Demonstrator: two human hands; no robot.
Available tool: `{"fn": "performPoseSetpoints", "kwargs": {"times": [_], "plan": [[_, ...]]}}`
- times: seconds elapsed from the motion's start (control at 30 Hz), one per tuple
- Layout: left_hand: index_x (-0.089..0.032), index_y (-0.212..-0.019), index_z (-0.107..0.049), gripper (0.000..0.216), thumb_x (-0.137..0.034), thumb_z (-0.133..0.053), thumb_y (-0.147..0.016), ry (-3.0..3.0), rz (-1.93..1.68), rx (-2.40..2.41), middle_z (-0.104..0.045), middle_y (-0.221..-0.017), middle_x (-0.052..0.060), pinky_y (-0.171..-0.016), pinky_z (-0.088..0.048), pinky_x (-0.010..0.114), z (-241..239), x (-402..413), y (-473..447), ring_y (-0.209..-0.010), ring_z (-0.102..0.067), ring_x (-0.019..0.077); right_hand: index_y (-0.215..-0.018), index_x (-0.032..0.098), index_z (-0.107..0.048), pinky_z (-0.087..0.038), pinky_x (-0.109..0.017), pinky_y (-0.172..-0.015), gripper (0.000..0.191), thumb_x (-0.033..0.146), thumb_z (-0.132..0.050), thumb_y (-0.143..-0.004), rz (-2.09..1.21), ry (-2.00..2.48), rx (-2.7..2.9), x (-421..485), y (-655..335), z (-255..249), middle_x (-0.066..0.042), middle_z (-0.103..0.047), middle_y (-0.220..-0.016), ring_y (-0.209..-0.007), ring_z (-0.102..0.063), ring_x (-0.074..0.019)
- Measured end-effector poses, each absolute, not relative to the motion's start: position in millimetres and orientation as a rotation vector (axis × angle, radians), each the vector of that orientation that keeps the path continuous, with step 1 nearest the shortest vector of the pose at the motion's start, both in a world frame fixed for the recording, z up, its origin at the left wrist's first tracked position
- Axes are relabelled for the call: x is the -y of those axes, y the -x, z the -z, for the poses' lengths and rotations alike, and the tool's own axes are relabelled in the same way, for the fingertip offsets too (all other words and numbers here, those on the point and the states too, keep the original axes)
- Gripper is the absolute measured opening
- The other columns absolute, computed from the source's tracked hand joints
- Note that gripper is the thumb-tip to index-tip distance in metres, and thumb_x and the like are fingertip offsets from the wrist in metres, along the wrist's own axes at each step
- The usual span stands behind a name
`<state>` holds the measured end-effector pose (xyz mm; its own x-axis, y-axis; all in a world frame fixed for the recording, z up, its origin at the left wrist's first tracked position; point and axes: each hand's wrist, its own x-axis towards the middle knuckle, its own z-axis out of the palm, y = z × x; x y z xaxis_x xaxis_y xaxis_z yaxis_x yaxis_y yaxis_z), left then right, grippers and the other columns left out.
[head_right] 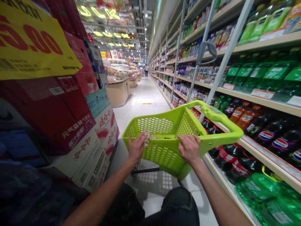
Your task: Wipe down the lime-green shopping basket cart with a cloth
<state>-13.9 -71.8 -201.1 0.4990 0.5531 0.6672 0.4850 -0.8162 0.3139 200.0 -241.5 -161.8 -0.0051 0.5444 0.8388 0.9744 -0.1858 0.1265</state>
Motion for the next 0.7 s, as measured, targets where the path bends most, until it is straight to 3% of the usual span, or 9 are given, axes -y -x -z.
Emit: {"fn": "performPoseSetpoints", "kwargs": {"times": [0.1,0.3,0.53,0.6,0.7], "plan": [[-0.030,-0.121,-0.048,0.043,-0.011,-0.037,-0.084,-2.698,-1.153,-0.826,-0.052,-0.128,0.002,-0.108,-0.008,0.055,197.9,76.4,7.8,-0.115,-0.050,0.0166,-0.101,0.021,-0.059,-0.022,-0.037,-0.096,0.026,0.023,-0.045,-0.080,1.067,1.772,1.616,243.6,-204.2,161.0,-0.002,-0.068,-0.091,-0.092,-0.057,-0.0194],[-0.023,-0.120,-0.050,0.045,-0.007,-0.036,-0.080,-2.336,-1.224,-1.427,-0.055,-0.125,0.008,-0.106,-0.014,0.058,199.7,42.7,42.2,-0.115,-0.050,0.0216,-0.099,0.020,-0.060,-0.021,-0.038,-0.096,0.025,0.023,-0.045,-0.080,1.084,1.757,1.568,239.7,-202.7,163.0,-0.002,-0.068,-0.089,-0.090,-0.058,-0.0192],[-0.026,-0.125,-0.043,0.049,-0.009,-0.043,-0.079,-2.598,-1.111,-0.753,-0.056,-0.124,0.005,-0.109,-0.015,0.053,190.3,98.6,-28.3,-0.112,-0.052,0.0168,-0.102,0.020,-0.059,-0.025,-0.041,-0.096,0.027,0.024,-0.044,-0.080,1.067,1.818,1.528,236.7,-198.7,158.0,-0.004,-0.067,-0.088,-0.089,-0.058,-0.0200],[-0.023,-0.127,-0.039,0.050,-0.010,-0.043,-0.079,-2.545,-1.096,-0.764,-0.058,-0.121,0.006,-0.109,-0.016,0.051,189.1,102.7,-37.9,-0.109,-0.054,0.0165,-0.112,0.016,-0.055,-0.028,-0.041,-0.095,0.034,0.024,-0.044,-0.081,1.000,1.855,1.493,226.2,-181.8,150.8,-0.009,-0.065,-0.100,-0.097,-0.055,-0.0222],[-0.017,-0.131,-0.033,0.055,-0.015,-0.045,-0.077,-2.603,-1.015,-0.737,-0.052,-0.127,0.011,-0.108,-0.020,0.047,191.5,91.9,-29.0,-0.117,-0.048,0.0183,-0.123,0.013,-0.047,-0.034,-0.041,-0.093,0.045,0.027,-0.046,-0.080,0.776,1.921,1.575,196.7,-139.0,145.0,-0.016,-0.048,-0.128,-0.117,-0.042,-0.0264]]}}
